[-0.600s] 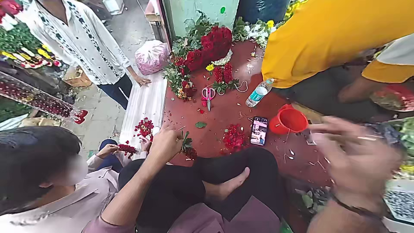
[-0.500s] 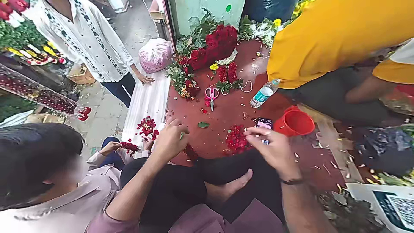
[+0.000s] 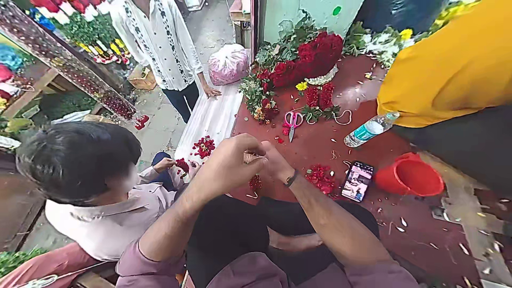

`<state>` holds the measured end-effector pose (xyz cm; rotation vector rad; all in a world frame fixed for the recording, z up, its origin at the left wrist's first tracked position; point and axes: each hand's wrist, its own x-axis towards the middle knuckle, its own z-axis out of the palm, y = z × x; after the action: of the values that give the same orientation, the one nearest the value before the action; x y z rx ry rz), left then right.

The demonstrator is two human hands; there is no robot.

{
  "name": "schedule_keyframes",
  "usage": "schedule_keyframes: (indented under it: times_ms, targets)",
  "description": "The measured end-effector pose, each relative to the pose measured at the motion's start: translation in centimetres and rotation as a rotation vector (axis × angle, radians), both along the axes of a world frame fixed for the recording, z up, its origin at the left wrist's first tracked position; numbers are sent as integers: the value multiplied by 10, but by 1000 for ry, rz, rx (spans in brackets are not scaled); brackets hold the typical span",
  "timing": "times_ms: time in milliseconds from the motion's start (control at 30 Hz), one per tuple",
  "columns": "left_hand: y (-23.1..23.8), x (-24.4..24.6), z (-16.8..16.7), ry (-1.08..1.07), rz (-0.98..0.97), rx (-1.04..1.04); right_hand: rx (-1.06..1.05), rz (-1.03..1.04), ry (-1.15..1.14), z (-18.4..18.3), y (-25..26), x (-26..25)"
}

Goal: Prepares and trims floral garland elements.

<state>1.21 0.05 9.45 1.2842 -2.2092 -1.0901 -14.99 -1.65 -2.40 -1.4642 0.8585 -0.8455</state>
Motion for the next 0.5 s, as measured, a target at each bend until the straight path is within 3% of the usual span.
schedule_keyframes:
  times_ms: [167,300,333,400,433,500]
  targets:
    - [52,10,30,228,164,-240,-141,-44,170,33,-15,-12]
    - [83,43,46,638,345,-232,-169,-49,211,34,-42,-14]
    - [87,50,43,574,425,-269,-182,-38,178,34,-46,-14]
    - [86,61,28,129,596,-319,-228,-36,150,33,-51,-12]
    - [81,66,18,-108,624,-296,-255,-50,159,32,-52,-10]
    - [70,71,-7,-328,628,-234,-300,-81,190,29,-56,-4]
